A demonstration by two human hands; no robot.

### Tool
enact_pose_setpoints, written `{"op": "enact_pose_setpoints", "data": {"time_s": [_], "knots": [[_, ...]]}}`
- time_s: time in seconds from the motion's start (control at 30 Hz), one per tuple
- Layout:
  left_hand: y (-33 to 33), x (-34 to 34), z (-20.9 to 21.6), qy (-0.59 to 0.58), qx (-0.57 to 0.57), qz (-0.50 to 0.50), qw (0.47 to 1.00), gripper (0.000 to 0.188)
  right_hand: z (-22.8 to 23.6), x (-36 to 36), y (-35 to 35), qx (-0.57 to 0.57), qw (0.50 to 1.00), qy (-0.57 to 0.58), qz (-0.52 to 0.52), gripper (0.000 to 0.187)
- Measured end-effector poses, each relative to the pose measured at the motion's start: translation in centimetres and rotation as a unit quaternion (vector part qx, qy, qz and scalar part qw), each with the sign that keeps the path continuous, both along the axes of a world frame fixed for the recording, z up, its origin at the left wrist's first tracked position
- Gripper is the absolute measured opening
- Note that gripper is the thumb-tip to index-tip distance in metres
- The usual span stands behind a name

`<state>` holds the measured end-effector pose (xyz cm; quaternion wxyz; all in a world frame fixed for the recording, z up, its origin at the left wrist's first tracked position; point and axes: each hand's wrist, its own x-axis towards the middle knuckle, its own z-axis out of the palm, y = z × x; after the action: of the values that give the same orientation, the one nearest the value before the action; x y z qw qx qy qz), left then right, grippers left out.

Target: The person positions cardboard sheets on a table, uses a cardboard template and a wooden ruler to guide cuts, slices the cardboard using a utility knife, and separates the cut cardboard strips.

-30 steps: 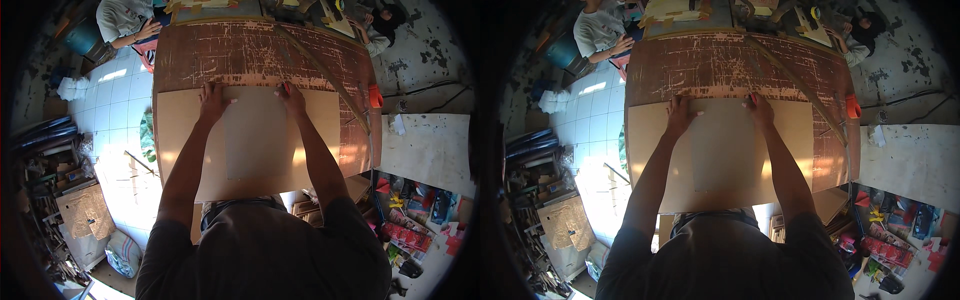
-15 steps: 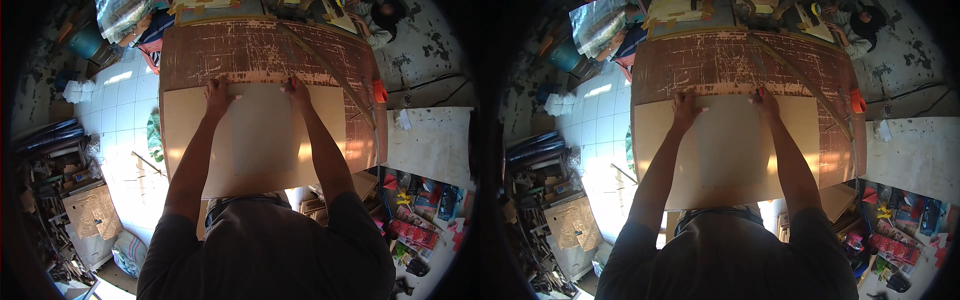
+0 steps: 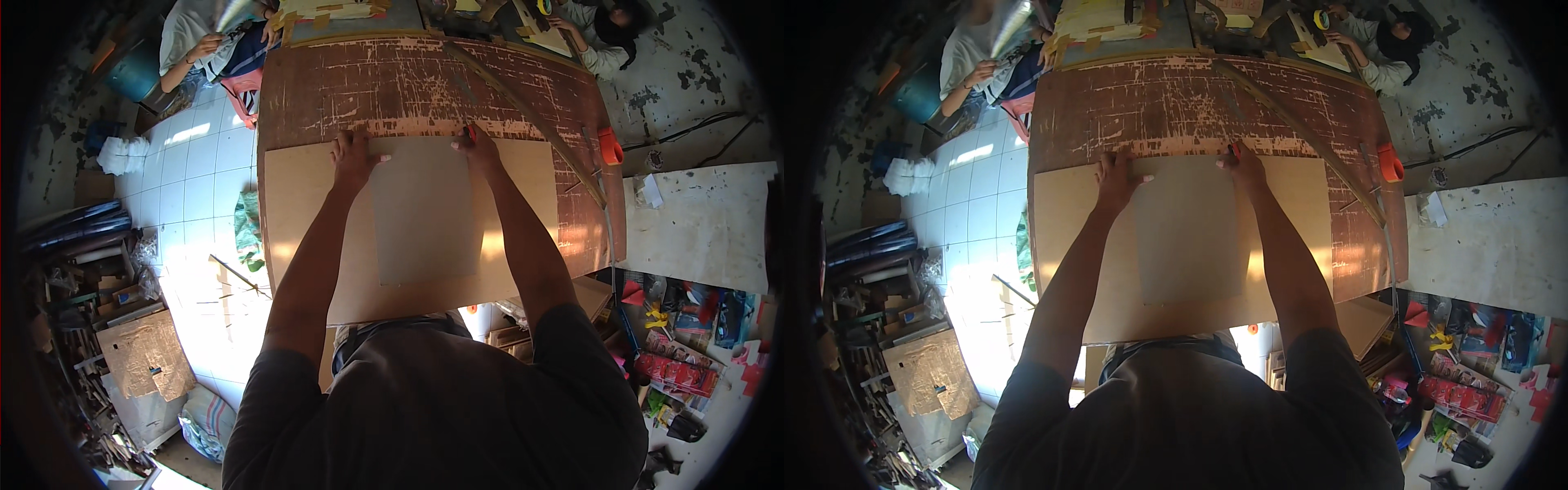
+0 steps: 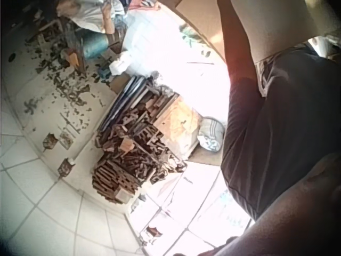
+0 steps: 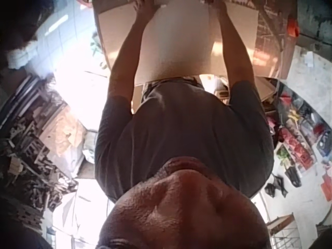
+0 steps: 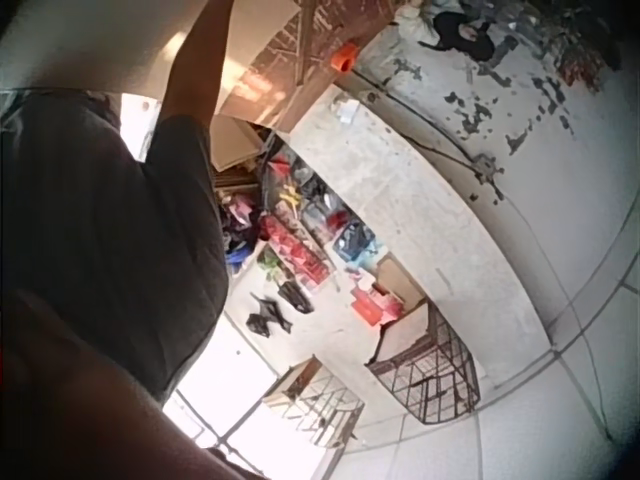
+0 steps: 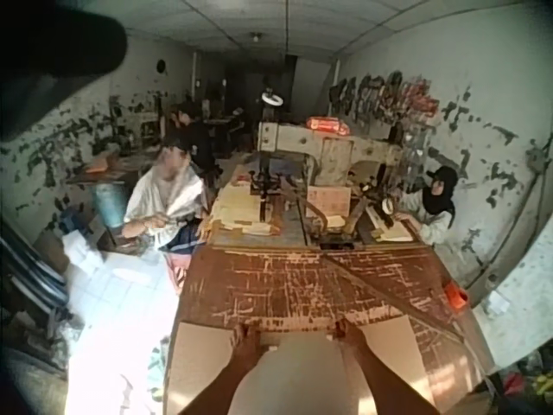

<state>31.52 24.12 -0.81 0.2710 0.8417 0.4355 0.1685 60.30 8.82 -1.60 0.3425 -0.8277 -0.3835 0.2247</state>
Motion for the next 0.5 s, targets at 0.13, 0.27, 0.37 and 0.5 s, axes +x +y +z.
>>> {"op": "enact_pose_setpoints", "data": {"time_s": [0.13,0.27,0.37,0.5], "knots": [[-0.35,0.23,0.14,0.007,0.017,-0.011,1.0,0.064,-0.46,0.5,-0.2,0.006,1.0,0.013,-0.006,0.045],[-0.25,0.04,0.15,0.03,0.026,-0.006,0.999,0.062,-0.26,-0.01,0.18,0.001,1.0,0.019,-0.017,0.045],[-0.27,0.16,0.53,0.056,0.028,-0.008,0.998,0.06,-0.2,0.16,0.22,-0.007,1.0,0.015,-0.006,0.046],[-0.88,0.02,0.8,0.042,0.019,-0.009,0.999,0.065,-0.26,0.28,0.35,-0.002,1.0,0.01,-0.002,0.045]]}}
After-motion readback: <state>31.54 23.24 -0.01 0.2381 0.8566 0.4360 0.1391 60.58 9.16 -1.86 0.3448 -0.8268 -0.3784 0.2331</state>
